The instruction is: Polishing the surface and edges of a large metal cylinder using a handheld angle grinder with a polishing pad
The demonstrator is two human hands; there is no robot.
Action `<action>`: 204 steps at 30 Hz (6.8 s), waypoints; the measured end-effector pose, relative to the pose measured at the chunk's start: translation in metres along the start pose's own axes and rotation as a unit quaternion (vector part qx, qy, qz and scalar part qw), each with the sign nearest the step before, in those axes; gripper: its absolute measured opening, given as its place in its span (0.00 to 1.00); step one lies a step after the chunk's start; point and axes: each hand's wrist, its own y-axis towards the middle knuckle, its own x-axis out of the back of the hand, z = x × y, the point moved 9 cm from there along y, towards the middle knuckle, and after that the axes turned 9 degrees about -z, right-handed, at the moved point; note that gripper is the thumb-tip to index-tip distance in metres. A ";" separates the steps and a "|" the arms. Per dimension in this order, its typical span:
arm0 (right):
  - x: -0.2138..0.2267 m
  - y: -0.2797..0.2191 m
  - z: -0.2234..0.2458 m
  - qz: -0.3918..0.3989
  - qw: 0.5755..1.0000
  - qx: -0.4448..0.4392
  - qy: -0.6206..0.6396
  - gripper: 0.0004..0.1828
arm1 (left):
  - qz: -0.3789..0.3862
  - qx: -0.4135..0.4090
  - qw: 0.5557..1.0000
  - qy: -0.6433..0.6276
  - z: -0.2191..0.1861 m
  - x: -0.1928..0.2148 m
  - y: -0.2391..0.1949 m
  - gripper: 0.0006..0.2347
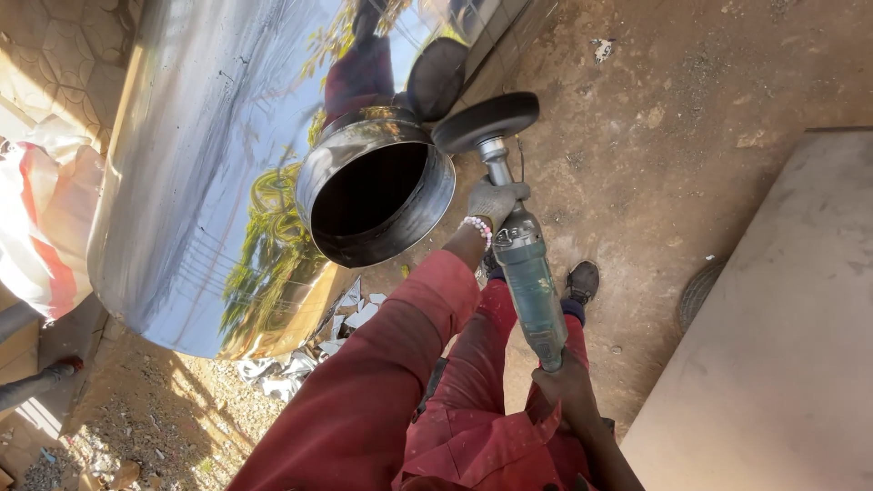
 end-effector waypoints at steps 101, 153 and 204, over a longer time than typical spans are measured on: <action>0.155 -0.020 0.345 -0.069 0.852 0.225 -0.467 0.39 | -0.096 0.074 0.897 -0.424 -0.004 0.320 -0.048 0.14; 0.346 0.126 0.395 0.012 0.906 0.224 -0.359 0.19 | -0.155 0.072 0.824 -0.540 -0.199 0.158 0.023 0.20; -0.211 -0.106 0.412 0.199 0.744 0.420 -0.480 0.42 | -0.338 0.166 0.823 -0.426 0.350 0.561 -0.019 0.38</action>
